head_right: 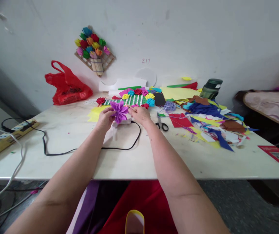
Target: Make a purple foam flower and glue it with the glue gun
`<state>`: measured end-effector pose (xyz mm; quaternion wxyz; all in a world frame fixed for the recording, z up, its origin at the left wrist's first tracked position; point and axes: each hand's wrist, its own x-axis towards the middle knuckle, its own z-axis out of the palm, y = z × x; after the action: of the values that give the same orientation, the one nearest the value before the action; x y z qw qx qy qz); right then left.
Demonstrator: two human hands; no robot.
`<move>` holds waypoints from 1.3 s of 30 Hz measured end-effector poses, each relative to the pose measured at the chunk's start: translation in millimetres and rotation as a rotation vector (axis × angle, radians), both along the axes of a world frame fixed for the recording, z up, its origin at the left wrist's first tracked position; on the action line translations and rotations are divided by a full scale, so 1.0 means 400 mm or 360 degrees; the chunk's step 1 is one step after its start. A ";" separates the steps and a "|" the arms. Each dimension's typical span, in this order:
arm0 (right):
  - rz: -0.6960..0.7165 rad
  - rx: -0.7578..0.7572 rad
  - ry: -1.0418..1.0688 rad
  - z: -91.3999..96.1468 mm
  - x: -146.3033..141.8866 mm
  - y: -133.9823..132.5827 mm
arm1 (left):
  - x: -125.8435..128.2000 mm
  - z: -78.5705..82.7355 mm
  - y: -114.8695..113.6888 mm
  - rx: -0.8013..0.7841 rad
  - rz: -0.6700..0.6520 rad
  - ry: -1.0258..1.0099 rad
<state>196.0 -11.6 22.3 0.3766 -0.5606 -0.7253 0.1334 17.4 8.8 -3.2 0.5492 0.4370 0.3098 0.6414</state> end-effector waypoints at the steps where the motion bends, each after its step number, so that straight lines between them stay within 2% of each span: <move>1: -0.0011 -0.0011 -0.0001 -0.002 -0.001 0.002 | 0.003 0.000 -0.002 -0.0003 -0.0008 0.0003; 10: -0.0089 0.0103 0.0120 -0.011 0.004 0.017 | 0.006 0.023 -0.032 -0.0060 -0.0157 0.0128; 18: -0.0068 0.0138 0.0154 -0.013 0.005 0.016 | -0.004 0.014 -0.022 -0.0009 -0.0029 0.0228; 23: -0.0070 0.0192 0.0169 -0.020 0.005 0.027 | 0.001 0.011 -0.027 0.0138 0.0004 0.0379; 27: -0.0078 0.0187 0.0196 -0.022 0.006 0.030 | 0.001 0.016 -0.041 0.0221 -0.0134 0.0522; 30: -0.0078 0.0199 0.0198 -0.024 0.008 0.031 | -0.003 0.016 -0.043 0.0179 -0.0203 0.0610; 34: 0.0022 0.0223 0.0211 -0.029 0.010 0.032 | -0.004 0.011 -0.040 0.0118 -0.0165 0.0686; 39: 0.0118 0.0216 0.0258 -0.032 0.009 0.031 | 0.002 0.010 -0.040 0.0273 -0.0052 0.0782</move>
<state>199.7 0.9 9.5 0.4660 -0.4939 -0.7201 0.1428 18.3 -7.0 0.7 0.4287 0.6296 0.3712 0.5311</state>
